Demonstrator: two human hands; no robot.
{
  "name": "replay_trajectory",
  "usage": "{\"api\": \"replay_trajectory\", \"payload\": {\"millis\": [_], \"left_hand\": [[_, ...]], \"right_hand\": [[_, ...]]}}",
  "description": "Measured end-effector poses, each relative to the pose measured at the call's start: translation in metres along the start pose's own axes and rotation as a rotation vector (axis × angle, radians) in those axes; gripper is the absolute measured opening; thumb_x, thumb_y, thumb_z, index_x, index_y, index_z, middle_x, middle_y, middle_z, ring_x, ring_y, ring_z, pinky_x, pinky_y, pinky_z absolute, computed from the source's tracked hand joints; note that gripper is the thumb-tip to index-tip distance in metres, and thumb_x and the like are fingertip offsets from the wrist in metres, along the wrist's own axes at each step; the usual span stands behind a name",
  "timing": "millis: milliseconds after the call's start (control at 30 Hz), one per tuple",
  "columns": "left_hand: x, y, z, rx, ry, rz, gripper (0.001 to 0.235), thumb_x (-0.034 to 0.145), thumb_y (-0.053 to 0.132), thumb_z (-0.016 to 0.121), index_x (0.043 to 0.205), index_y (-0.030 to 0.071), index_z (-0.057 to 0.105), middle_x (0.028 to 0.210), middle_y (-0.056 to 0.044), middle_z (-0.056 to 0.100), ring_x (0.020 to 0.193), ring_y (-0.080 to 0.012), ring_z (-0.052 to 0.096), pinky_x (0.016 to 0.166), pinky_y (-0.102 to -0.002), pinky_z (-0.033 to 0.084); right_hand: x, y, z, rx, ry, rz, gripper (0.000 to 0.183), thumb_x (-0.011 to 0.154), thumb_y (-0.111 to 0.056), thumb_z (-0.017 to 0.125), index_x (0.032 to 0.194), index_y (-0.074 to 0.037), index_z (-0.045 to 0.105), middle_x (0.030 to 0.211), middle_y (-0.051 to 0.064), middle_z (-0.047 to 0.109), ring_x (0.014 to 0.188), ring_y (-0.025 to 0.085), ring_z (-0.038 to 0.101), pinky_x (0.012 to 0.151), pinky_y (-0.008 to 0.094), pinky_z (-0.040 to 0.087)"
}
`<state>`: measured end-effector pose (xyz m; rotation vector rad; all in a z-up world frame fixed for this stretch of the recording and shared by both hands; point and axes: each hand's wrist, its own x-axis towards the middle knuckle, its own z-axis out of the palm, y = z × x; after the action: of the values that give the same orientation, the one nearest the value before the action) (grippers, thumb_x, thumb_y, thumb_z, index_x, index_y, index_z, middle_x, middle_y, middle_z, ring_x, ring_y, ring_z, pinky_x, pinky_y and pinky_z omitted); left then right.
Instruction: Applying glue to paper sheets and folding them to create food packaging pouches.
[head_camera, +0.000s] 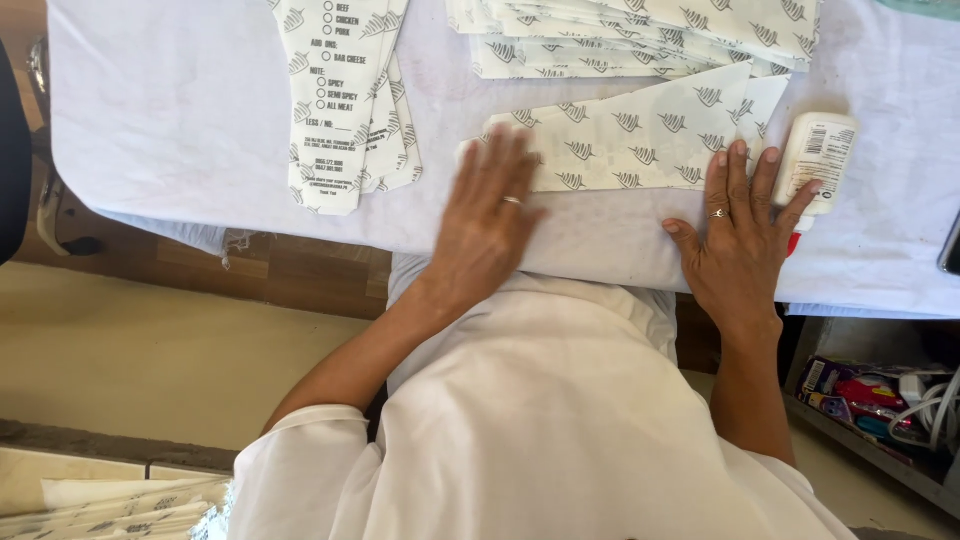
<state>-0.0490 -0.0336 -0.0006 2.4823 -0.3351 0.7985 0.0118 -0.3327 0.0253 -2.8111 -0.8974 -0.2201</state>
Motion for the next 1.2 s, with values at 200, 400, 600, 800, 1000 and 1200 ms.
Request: {"api": "replay_trajectory", "payload": {"millis": [200, 400, 600, 800, 1000, 1200], "left_hand": [[0.005, 0.011, 0.017, 0.112, -0.436, 0.152, 0.082, 0.108, 0.067, 0.050, 0.160, 0.005, 0.036, 0.167, -0.013, 0.032, 0.157, -0.0338, 0.026, 0.129, -0.058, 0.024], [-0.016, 0.009, -0.002, 0.074, -0.408, 0.202, 0.079, 0.108, 0.058, 0.061, 0.157, 0.000, 0.038, 0.164, -0.018, 0.037, 0.154, -0.0402, 0.031, 0.125, -0.064, 0.029], [-0.026, 0.013, -0.035, -0.057, -0.081, 0.338, 0.011, 0.094, -0.007, 0.074, 0.090, 0.002, 0.068, 0.099, -0.009, 0.068, 0.076, -0.0236, 0.058, 0.055, -0.031, 0.044], [0.024, -0.049, -0.094, -0.460, 0.109, -0.645, 0.021, 0.099, 0.003, 0.077, 0.112, 0.008, 0.061, 0.117, -0.002, 0.072, 0.081, -0.0053, 0.070, 0.058, -0.018, 0.046], [0.004, -0.136, -0.095, 0.354, 0.075, -0.445, 0.029, 0.097, -0.004, 0.080, 0.116, 0.002, 0.059, 0.077, -0.011, 0.075, 0.061, -0.0286, 0.072, 0.050, -0.042, 0.048], [0.029, -0.099, -0.052, 0.475, 0.211, -0.233, 0.032, 0.089, -0.024, 0.070, 0.115, -0.008, 0.061, 0.128, -0.026, 0.053, 0.117, -0.0399, 0.058, 0.095, -0.043, 0.065]], "right_hand": [[0.002, 0.003, -0.009, -0.008, -0.037, 0.105, 0.080, 0.116, -0.053, 0.038, 0.164, 0.010, 0.030, 0.172, 0.022, 0.024, 0.152, 0.046, -0.001, 0.111, 0.080, -0.007], [0.002, 0.021, 0.001, -0.054, 0.140, 0.129, 0.063, 0.129, -0.025, 0.044, 0.152, 0.030, 0.065, 0.172, 0.031, 0.026, 0.155, 0.049, 0.001, 0.115, 0.076, -0.008], [0.011, 0.015, 0.008, 0.227, 0.248, 0.105, 0.040, 0.122, -0.012, 0.053, 0.141, 0.019, 0.068, 0.164, 0.031, 0.041, 0.157, 0.045, 0.018, 0.118, 0.074, -0.006], [0.014, 0.008, 0.015, 0.301, 0.240, 0.044, 0.025, 0.115, -0.005, 0.065, 0.136, 0.008, 0.070, 0.156, 0.032, 0.054, 0.152, 0.055, 0.037, 0.122, 0.072, -0.001], [0.003, 0.030, 0.011, 0.242, 0.304, 0.079, 0.025, 0.114, -0.013, 0.077, 0.138, -0.006, 0.074, 0.165, 0.016, 0.044, 0.157, 0.049, 0.022, 0.123, 0.074, -0.002], [-0.023, 0.085, -0.015, -0.065, 0.354, 0.374, 0.062, 0.088, -0.006, 0.105, 0.135, 0.018, 0.072, 0.140, 0.032, 0.049, 0.116, 0.048, 0.040, 0.079, 0.068, 0.049]]}}
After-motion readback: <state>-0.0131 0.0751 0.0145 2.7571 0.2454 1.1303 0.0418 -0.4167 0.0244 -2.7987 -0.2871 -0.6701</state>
